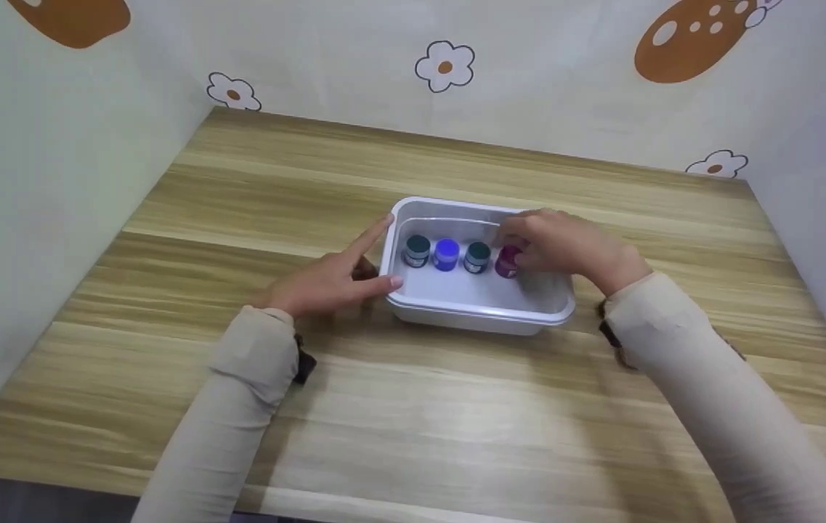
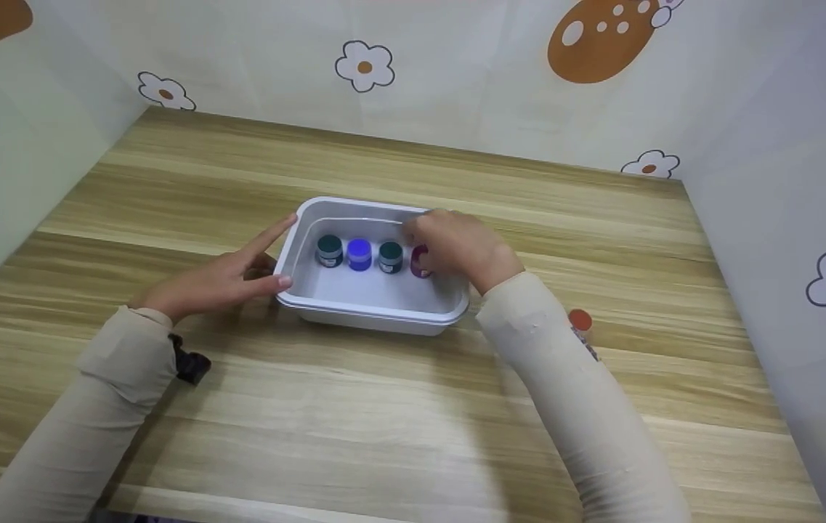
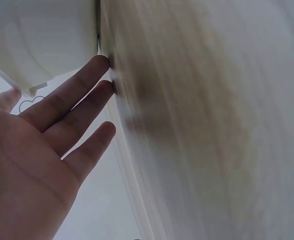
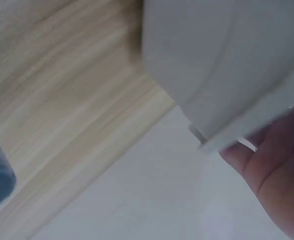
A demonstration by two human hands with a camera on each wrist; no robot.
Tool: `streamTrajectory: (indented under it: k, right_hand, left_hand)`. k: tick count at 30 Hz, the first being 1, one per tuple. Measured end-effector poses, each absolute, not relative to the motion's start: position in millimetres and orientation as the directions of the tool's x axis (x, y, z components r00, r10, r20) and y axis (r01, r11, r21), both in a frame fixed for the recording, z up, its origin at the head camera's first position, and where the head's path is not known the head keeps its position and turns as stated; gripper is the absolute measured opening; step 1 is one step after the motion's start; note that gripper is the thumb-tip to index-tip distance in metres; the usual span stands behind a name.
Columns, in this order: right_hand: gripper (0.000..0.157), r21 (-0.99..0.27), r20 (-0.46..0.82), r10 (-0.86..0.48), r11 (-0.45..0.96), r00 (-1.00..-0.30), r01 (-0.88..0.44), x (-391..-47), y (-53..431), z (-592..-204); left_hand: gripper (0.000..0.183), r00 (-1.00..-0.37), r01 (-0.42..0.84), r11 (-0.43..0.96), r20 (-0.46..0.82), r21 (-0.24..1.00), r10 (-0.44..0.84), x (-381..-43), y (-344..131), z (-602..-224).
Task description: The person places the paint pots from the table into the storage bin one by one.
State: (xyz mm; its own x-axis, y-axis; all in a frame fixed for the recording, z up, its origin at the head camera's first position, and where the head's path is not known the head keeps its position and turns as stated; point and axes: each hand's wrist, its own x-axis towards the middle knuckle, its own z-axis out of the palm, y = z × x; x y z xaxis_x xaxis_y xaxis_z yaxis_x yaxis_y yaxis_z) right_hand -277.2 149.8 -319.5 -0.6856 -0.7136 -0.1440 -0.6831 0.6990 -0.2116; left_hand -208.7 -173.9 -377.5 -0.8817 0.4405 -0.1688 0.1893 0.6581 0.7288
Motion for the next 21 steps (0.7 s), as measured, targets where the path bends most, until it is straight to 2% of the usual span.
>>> streamTrajectory:
  k: [11, 21]
  right_hand:
    - [0.031, -0.305, 0.025, -0.590, 0.764, -0.807, -0.568, -253.2, 211.3, -284.3]
    - [0.028, -0.369, 0.011, -0.527, 0.788, -0.850, -0.493, -240.8, 286.5, -303.0]
  left_hand:
    - [0.093, -0.880, 0.190, 0.642, -0.162, 0.743, 0.447, -208.1, -174.3, -379.7]
    - [0.091, -0.881, 0.186, 0.642, -0.163, 0.744, 0.444, -208.2, -173.6, -377.9]
